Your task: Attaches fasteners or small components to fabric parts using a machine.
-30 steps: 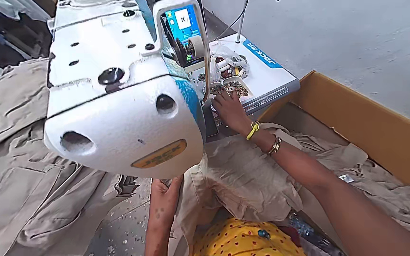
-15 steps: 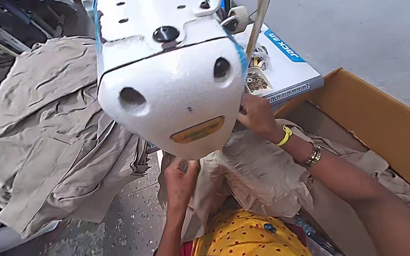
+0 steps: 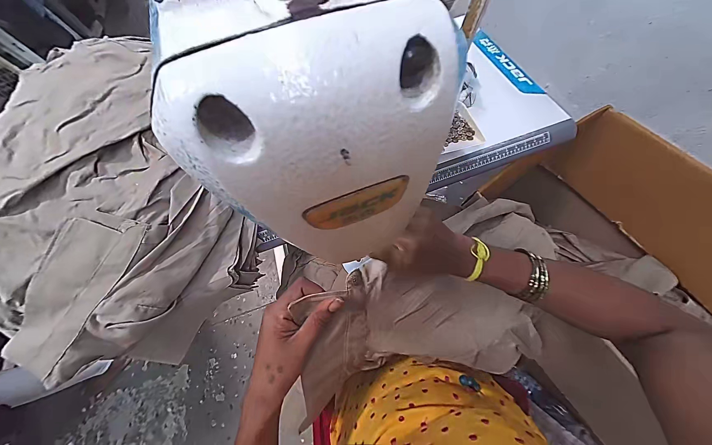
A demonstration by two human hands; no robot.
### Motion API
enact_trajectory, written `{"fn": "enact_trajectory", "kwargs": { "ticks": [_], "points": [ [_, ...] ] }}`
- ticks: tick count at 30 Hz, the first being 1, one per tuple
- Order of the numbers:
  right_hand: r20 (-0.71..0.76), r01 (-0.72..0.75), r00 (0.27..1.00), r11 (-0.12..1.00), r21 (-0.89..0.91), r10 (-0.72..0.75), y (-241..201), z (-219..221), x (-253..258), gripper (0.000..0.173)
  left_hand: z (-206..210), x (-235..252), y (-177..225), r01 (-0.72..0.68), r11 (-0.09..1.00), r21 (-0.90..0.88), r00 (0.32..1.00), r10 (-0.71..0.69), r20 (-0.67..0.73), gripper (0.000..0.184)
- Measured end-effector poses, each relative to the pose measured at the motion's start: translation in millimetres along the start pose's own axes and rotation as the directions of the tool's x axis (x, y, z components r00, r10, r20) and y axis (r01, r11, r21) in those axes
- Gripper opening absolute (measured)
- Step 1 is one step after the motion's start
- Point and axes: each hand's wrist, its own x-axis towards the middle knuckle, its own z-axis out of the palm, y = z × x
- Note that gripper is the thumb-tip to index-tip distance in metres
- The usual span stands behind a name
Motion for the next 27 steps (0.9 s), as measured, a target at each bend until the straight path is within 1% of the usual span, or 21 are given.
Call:
{"fn": "enact_trajectory", "kwargs": {
  "ticks": [1,2,3,4,5,6,7,8,10,12,13,15,18,21,23,24,25,26,27],
  "points": [
    [0.007,-0.023,1.0,0.999,-0.025,0.023,1,1,4,0.017,3,0,0,0.001,1.0,0.0,1.0,-0.001,0.004,0.02],
    [0.013,-0.065,0.998,0.998,0.001,0.064,0,1,5,0.016,6,-1,1,-0.004,1.0,-0.007,1.0,0.004,-0.002,0.019],
    [0.025,-0.134,0.991,0.988,0.08,0.132,-3,1,4,0.016,8,-2,2,-0.014,1.0,-0.022,1.0,0.013,-0.011,0.019],
    [0.064,-0.235,0.972,0.944,0.232,0.226,-7,-1,2,0.019,8,-3,4,-0.022,0.999,-0.035,1.0,0.021,-0.021,0.019],
    [0.169,-0.352,0.936,0.839,0.415,0.309,-12,-6,1,0.024,5,-3,7,-0.023,0.998,-0.051,0.999,0.021,-0.036,0.02],
    [0.301,-0.45,0.893,0.701,0.554,0.336,-15,-13,-1,0.03,-1,-3,8,-0.008,0.998,-0.06,0.998,0.005,-0.055,0.019],
    [0.389,-0.52,0.854,0.599,0.609,0.346,-18,-18,-4,0.032,-12,-3,9,0.021,0.999,-0.047,0.997,-0.024,-0.074,0.018],
    [0.423,-0.578,0.816,0.543,0.609,0.393,-18,-21,-8,0.03,-27,-3,9,0.064,0.998,-0.022,0.993,-0.066,-0.093,0.017],
    [0.468,-0.694,0.719,0.494,0.524,0.514,-5,-22,-19,0.023,-58,0,0,0.168,0.985,0.035,0.977,-0.161,-0.141,0.013],
    [0.533,-0.785,0.619,0.445,0.431,0.577,7,-23,-26,0.021,-72,3,-13,0.26,0.965,0.044,0.948,-0.246,-0.2,0.005],
    [0.536,-0.801,0.598,0.424,0.422,0.597,10,-23,-28,0.02,-72,5,-18,0.278,0.96,0.045,0.941,-0.263,-0.214,0.003],
    [0.493,-0.797,0.6,0.423,0.43,0.63,17,-22,-33,0.015,-64,9,-22,0.262,0.963,0.058,0.941,-0.242,-0.237,0.004],
    [0.456,-0.808,0.584,0.424,0.41,0.672,24,-24,-37,0.013,-52,17,-19,0.215,0.971,0.103,0.947,-0.182,-0.263,0.007],
    [0.418,-0.794,0.607,0.485,0.367,0.677,27,-25,-39,0.015,-49,23,-17,0.175,0.977,0.118,0.955,-0.139,-0.261,0.007],
    [0.421,-0.785,0.619,0.534,0.313,0.663,27,-24,-42,0.016,-48,23,-19,0.175,0.975,0.139,0.958,-0.136,-0.253,0.009],
    [0.437,-0.782,0.62,0.556,0.281,0.651,29,-24,-43,0.016,-48,22,-21,0.178,0.964,0.196,0.96,-0.126,-0.251,0.012],
    [0.444,-0.772,0.625,0.591,0.233,0.642,32,-24,-44,0.016,-47,21,-22,0.18,0.934,0.307,0.962,-0.101,-0.255,0.018],
    [0.424,-0.749,0.641,0.642,0.164,0.639,38,-23,-45,0.015,-46,20,-24,0.175,0.858,0.482,0.965,-0.052,-0.258,0.028],
    [0.375,-0.72,0.664,0.689,0.086,0.647,46,-22,-48,0.015,-42,20,-24,0.145,0.751,0.644,0.97,0.021,-0.243,0.039]
  ]
}}
